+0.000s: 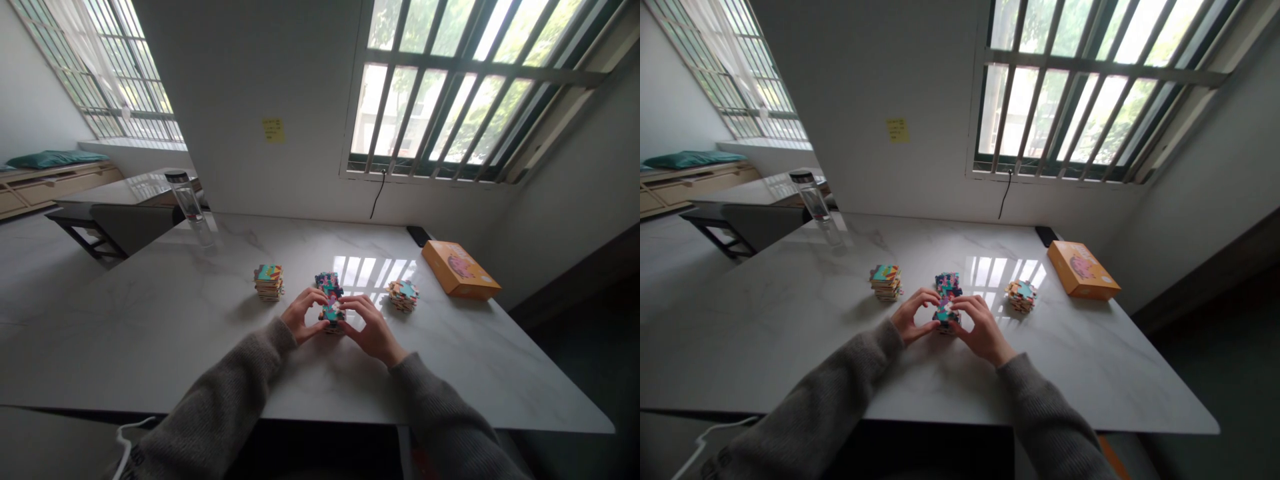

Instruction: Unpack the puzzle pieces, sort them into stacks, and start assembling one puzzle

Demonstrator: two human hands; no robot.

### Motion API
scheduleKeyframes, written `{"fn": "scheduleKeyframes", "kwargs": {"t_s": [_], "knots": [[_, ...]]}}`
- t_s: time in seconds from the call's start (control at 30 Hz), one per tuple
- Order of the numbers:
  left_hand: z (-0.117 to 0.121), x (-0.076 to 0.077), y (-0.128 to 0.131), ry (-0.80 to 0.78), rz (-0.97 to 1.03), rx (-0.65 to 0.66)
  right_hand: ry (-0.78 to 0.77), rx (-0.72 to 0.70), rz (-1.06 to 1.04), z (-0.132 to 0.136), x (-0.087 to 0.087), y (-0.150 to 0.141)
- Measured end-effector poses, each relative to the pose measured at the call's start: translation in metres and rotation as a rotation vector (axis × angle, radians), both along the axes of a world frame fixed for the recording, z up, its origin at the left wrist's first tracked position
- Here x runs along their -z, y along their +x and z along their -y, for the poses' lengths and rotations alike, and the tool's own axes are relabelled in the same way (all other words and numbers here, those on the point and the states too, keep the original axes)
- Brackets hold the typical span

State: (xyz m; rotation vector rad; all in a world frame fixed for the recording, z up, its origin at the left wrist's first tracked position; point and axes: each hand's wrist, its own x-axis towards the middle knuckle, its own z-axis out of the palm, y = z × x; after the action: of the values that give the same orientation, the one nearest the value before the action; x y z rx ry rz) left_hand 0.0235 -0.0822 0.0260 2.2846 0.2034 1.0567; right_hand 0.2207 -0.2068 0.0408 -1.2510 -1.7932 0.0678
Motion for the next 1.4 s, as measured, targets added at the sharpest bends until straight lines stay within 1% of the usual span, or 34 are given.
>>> {"fn": "scheduleKeyframes", "kwargs": {"t_s": [0.1,0.17,0.23,0.3,0.4,0.5,0.6,0.67,0.73,0.87,0.97,1.1,1.2,1.27,1.33,1.4], "knots": [[-0.001,0.001,-0.001,-0.082,0.019,-0.067,0.021,0.046,-0.037,-0.003,-0.001,0.003],[-0.005,0.006,-0.001,-0.112,-0.023,-0.105,0.039,0.084,-0.065,-0.007,-0.003,0.004],[-0.009,0.013,0.0,-0.09,-0.11,-0.121,0.046,0.1,-0.08,-0.014,-0.008,0.004],[-0.012,0.021,0.001,-0.041,-0.176,-0.116,0.037,0.07,-0.076,-0.025,-0.016,0.0],[-0.018,0.031,0.002,0.007,-0.164,-0.081,-0.011,-0.028,-0.026,-0.051,-0.031,-0.014],[-0.027,0.037,0.002,0.049,-0.13,-0.027,-0.061,-0.124,0.043,-0.086,-0.045,-0.033],[-0.034,0.041,0.001,0.116,-0.186,-0.016,-0.079,-0.17,0.071,-0.12,-0.054,-0.053],[-0.037,0.045,0.0,0.154,-0.228,-0.033,-0.084,-0.177,0.066,-0.139,-0.055,-0.063],[-0.038,0.049,-0.001,0.172,-0.242,-0.056,-0.091,-0.169,0.056,-0.153,-0.053,-0.071],[-0.036,0.055,-0.002,0.178,-0.28,-0.089,-0.11,-0.166,0.098,-0.17,-0.042,-0.079],[-0.034,0.057,-0.002,0.158,-0.282,-0.115,-0.135,-0.18,0.147,-0.172,-0.037,-0.079],[-0.032,0.054,-0.002,0.093,-0.252,-0.091,-0.13,-0.19,0.14,-0.161,-0.044,-0.067],[-0.028,0.045,-0.002,0.043,-0.214,-0.11,-0.099,-0.16,0.134,-0.141,-0.051,-0.046],[-0.026,0.036,-0.001,0.026,-0.196,-0.131,-0.093,-0.115,0.126,-0.122,-0.051,-0.029],[-0.022,0.026,-0.001,0.016,-0.186,-0.131,-0.111,-0.056,0.074,-0.102,-0.044,-0.013],[-0.019,0.018,-0.001,0.031,-0.172,-0.104,-0.132,-0.014,-0.028,-0.081,-0.033,0.0]]}}
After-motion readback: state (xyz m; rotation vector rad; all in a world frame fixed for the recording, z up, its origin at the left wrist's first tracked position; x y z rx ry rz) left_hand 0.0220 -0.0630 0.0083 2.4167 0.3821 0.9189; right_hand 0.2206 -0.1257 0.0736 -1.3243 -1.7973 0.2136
